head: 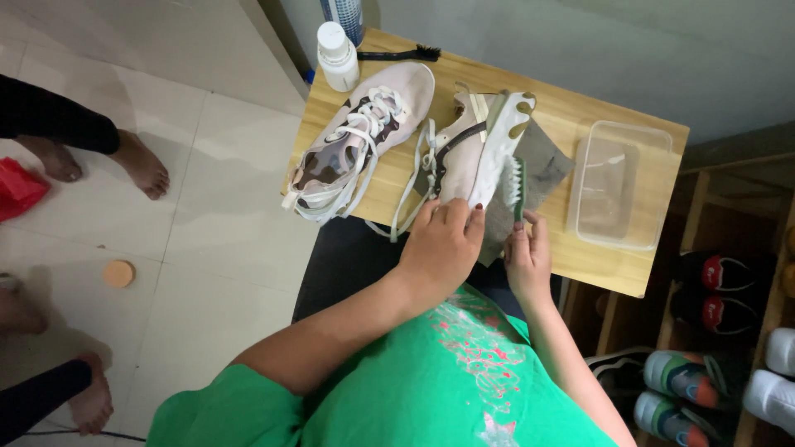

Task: The person scrubs a white sneaker with a green brush, focusing on the upper and side panels. They hold the shoe steady with one hand while scrubbing with the other, occasionally dipping the brush into a container of liquid.

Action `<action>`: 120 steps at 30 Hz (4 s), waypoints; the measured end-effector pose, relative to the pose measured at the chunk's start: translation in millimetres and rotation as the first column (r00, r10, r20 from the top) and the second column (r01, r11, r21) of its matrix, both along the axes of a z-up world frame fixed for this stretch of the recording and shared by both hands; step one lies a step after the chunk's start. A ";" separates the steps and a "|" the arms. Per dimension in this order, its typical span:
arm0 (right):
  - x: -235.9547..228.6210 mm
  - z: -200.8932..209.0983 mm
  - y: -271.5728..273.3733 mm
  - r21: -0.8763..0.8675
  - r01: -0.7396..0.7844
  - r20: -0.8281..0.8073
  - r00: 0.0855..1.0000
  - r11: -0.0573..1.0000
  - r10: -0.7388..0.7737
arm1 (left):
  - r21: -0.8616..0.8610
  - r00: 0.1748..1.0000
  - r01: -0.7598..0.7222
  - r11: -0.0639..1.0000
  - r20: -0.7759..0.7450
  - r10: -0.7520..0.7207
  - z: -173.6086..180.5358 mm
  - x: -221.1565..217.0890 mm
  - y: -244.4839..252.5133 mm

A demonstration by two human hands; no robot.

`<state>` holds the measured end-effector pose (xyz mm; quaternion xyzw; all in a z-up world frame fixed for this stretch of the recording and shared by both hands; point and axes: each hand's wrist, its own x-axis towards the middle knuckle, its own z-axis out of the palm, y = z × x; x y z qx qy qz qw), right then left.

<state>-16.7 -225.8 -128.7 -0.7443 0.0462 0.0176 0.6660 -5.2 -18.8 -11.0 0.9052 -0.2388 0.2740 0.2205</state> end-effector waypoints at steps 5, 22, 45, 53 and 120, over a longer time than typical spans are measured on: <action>-1.2 -8.0 -4.3 -0.007 -0.012 -0.047 0.999 1.000 0.011 | 0.015 1.000 -0.009 1.000 -0.003 0.009 1.1 -0.3 0.2; -13.1 38.0 5.6 -0.109 -0.018 -0.154 0.988 0.994 0.001 | 0.056 0.999 0.001 0.998 0.035 -0.003 4.9 5.7 5.1; -16.9 36.3 9.5 -0.062 -0.014 -0.219 0.976 0.998 0.000 | 0.048 0.990 0.097 0.994 -0.105 -0.092 14.7 3.7 14.3; -6.9 35.1 7.6 -0.246 -0.040 -0.262 0.965 0.968 -0.026 | 0.081 0.997 0.066 0.995 -0.037 -0.063 3.3 4.9 13.2; 44.4 34.0 1.5 -0.347 0.106 -0.153 0.974 0.932 -0.167 | 0.099 0.950 0.175 0.980 -0.279 -0.142 26.7 1.9 21.6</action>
